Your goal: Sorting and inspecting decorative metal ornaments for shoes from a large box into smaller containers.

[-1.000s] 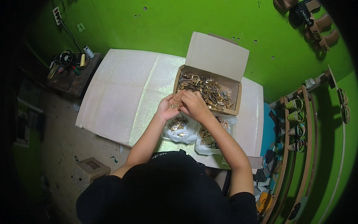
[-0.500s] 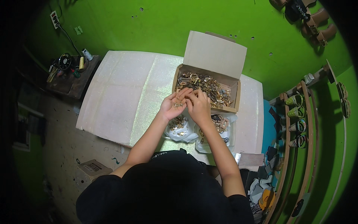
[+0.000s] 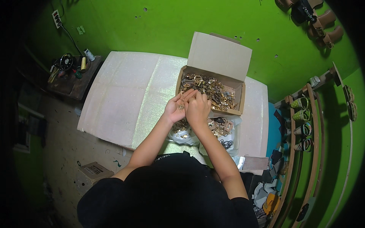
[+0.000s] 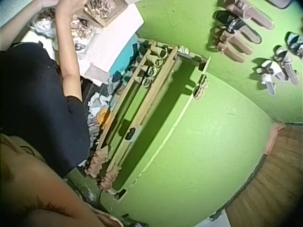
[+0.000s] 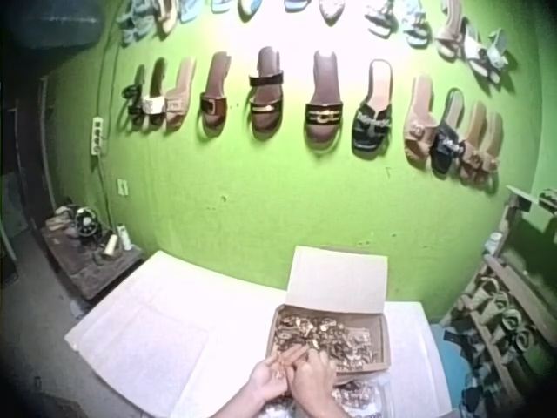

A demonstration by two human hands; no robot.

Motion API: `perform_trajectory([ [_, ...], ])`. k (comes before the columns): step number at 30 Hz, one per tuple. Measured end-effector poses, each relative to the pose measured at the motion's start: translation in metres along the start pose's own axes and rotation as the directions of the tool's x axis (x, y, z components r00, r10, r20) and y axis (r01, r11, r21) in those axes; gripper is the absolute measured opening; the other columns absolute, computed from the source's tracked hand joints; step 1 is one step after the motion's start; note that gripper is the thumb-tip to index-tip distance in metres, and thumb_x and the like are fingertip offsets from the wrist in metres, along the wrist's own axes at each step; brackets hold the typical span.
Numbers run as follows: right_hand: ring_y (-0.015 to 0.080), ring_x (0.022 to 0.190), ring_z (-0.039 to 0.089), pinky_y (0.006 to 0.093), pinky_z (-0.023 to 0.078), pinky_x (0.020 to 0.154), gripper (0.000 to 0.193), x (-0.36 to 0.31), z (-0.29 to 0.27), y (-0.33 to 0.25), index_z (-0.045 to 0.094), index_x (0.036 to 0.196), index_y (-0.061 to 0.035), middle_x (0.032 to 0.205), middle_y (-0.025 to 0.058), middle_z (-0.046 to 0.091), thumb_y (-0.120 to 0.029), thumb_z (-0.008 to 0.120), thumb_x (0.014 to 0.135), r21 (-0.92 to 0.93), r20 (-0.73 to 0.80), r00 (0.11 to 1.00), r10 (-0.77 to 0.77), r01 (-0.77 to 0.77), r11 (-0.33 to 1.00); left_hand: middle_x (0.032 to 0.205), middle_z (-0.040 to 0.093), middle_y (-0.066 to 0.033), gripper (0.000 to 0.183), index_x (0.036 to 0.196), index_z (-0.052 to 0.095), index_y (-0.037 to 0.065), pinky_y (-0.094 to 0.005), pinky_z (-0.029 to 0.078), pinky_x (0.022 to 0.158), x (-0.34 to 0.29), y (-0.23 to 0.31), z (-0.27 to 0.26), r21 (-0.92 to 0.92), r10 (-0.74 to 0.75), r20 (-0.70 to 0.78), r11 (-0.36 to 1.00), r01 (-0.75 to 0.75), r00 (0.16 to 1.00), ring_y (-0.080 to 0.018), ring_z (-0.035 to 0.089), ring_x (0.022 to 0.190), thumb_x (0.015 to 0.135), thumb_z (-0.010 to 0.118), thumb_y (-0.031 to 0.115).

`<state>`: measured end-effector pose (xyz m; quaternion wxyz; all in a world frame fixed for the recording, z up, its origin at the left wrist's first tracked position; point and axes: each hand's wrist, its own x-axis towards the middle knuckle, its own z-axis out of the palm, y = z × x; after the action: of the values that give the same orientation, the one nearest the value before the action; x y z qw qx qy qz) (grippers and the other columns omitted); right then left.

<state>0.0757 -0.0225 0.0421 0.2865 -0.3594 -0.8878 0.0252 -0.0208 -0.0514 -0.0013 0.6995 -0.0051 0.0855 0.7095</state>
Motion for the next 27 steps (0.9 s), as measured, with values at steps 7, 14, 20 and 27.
perform_trajectory([
  [7, 0.0248, 0.082, 0.049, 0.0384, 0.036, 0.065, 0.015, 0.004, 0.002, -0.002, 0.063, 0.072, -0.0026, 0.085, 0.0093, 0.053, -0.016, 0.062, 0.064, -0.081, 0.030, 0.998, 0.061, -0.058, 0.995, 0.129, 0.040, -0.0124, 0.047, 0.125, 0.036, -0.001, -0.0351, 0.025, 0.103, 0.002, 0.000, -0.003, 0.015, -0.013, 0.033, 1.000, 0.013, 0.999, -0.0232, 0.035, 0.121, 0.092, 0.015, 0.026],
  [14, 0.0269, 0.084, 0.050, 0.0410, 0.038, 0.066, 0.017, 0.004, 0.003, 0.001, 0.060, 0.077, -0.0021, 0.085, 0.0108, 0.053, -0.017, 0.060, 0.067, -0.009, 0.080, 0.991, 0.103, -0.102, 0.995, 0.130, 0.037, -0.0136, 0.045, 0.125, 0.035, -0.001, -0.0356, 0.024, 0.103, 0.003, 0.002, -0.008, -0.028, -0.007, 0.055, 1.000, 0.009, 0.998, -0.0239, 0.034, 0.121, 0.092, 0.019, 0.025],
  [20, 0.0196, 0.065, 0.054, 0.0322, 0.043, 0.060, 0.013, 0.006, -0.009, 0.016, 0.056, 0.073, 0.0007, 0.071, 0.0097, 0.055, -0.012, 0.058, 0.071, 0.443, 0.241, 0.959, 0.150, -0.246, 0.862, 0.131, 0.035, -0.0162, 0.044, 0.125, 0.034, -0.003, -0.0361, 0.024, 0.103, 0.002, 0.007, -0.014, -0.124, 0.040, 0.046, 0.992, -0.034, 0.998, -0.0249, 0.033, 0.122, 0.092, 0.022, 0.023],
  [27, 0.0037, 0.060, 0.051, 0.0168, 0.041, 0.053, 0.008, -0.008, -0.002, 0.037, 0.056, 0.071, 0.0011, 0.070, 0.0039, 0.058, -0.005, 0.061, 0.073, 0.736, 0.545, 0.826, 0.141, -0.553, 0.390, 0.133, 0.033, -0.0151, 0.043, 0.127, 0.032, -0.001, -0.0381, 0.026, 0.102, 0.003, 0.012, -0.018, -0.171, 0.026, 0.069, 0.985, -0.014, 0.997, -0.0254, 0.029, 0.125, 0.092, 0.022, 0.023],
])
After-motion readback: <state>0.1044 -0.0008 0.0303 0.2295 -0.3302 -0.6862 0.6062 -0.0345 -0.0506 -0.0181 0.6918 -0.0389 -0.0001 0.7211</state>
